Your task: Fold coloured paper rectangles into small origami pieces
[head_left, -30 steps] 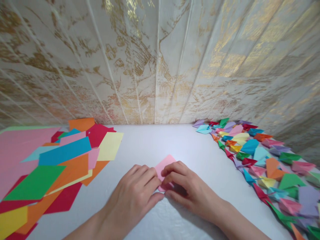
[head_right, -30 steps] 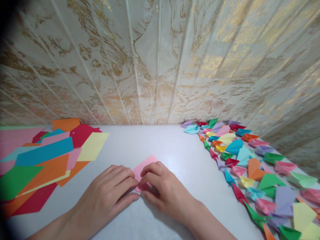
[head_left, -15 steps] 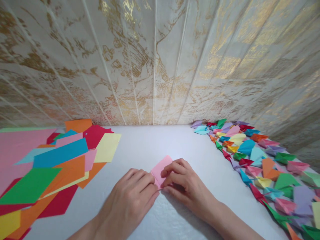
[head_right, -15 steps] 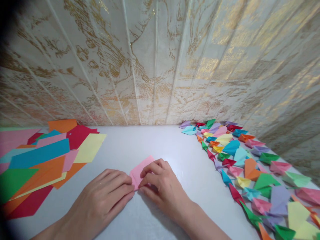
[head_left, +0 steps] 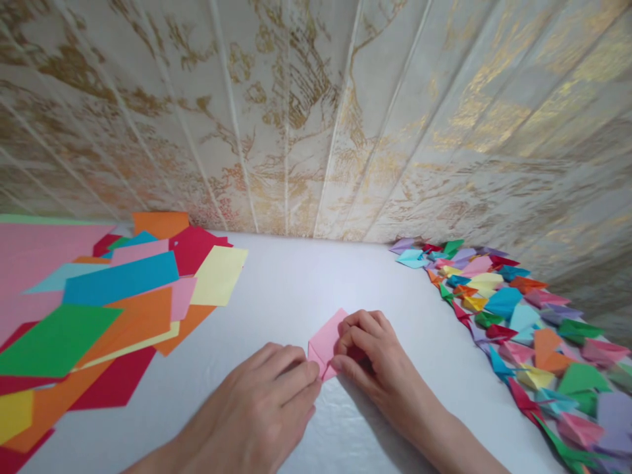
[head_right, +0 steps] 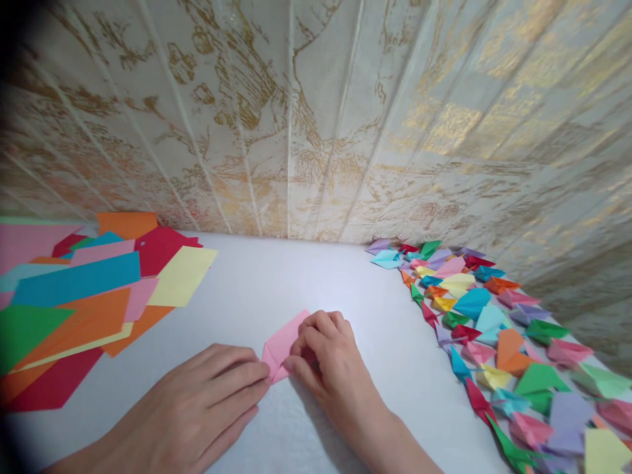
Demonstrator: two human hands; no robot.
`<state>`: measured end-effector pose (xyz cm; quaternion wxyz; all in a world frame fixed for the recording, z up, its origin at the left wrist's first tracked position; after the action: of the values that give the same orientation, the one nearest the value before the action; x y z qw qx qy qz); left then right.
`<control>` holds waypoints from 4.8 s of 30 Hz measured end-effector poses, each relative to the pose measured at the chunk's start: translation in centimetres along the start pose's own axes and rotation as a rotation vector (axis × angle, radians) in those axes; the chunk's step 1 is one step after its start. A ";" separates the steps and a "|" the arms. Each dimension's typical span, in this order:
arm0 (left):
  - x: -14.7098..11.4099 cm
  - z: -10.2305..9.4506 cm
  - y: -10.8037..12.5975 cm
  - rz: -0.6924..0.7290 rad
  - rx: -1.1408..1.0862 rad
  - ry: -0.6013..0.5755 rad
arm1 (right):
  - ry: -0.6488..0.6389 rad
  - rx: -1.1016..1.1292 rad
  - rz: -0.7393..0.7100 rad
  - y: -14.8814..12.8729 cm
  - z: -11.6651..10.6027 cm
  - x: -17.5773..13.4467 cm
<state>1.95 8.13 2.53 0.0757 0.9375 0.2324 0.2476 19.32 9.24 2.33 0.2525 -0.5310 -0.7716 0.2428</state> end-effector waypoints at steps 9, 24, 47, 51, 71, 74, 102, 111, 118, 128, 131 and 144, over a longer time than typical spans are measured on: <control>0.4 -0.2 0.4 -0.020 0.016 -0.049 | 0.015 -0.040 -0.014 0.2 0.1 0.3; 0.4 0.4 0.1 -0.050 0.006 -0.076 | -0.030 -0.028 0.041 0.4 -0.4 -0.1; 0.6 0.1 0.2 -0.005 0.051 -0.054 | 0.002 -0.032 0.068 0.0 -0.4 -0.1; 0.4 0.2 0.4 0.006 0.059 -0.035 | 0.016 -0.039 0.053 0.0 -0.3 -0.2; 0.8 0.0 0.6 -0.047 0.093 -0.057 | 0.077 -0.033 0.047 -0.4 -0.1 -0.6; 0.7 -0.1 0.7 -0.035 0.098 -0.062 | 0.056 -0.032 0.057 -0.5 0.0 -0.7; -0.3 -0.5 0.9 -0.163 0.121 -0.045 | -0.097 -0.139 -0.311 -2.7 0.0 -1.7; 0.7 -2.5 -1.3 0.025 -0.004 -0.120 | -0.078 -0.174 -0.334 -1.9 -0.9 -1.7; 0.9 -2.0 -0.8 0.152 0.054 -0.068 | -0.062 -0.044 -0.301 -2.9 -0.2 -1.9; 0.9 -0.5 -2.2 -0.287 -0.211 -0.037 | 0.028 0.014 -0.026 -2.2 1.2 -1.0; 1.0 -0.2 -2.5 -0.334 -0.212 -0.058 | 0.049 0.003 0.022 -1.9 1.1 -0.8; 1.2 0.4 -2.5 -0.303 -0.161 -0.071 | 0.023 0.152 -0.077 -2.3 1.0 -1.0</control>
<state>2.04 10.83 2.08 0.1950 0.8908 0.3477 0.2180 17.35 7.50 2.88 0.3101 -0.4829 -0.7678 0.2849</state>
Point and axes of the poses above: each hand's wrist, its own x-axis towards the middle knuckle, its own z-axis out of the palm, y = z × x, the point moved 4 cm from there along x, towards the middle knuckle, and after that the axes turned 1 degree about -y, right-handed, at the moved point
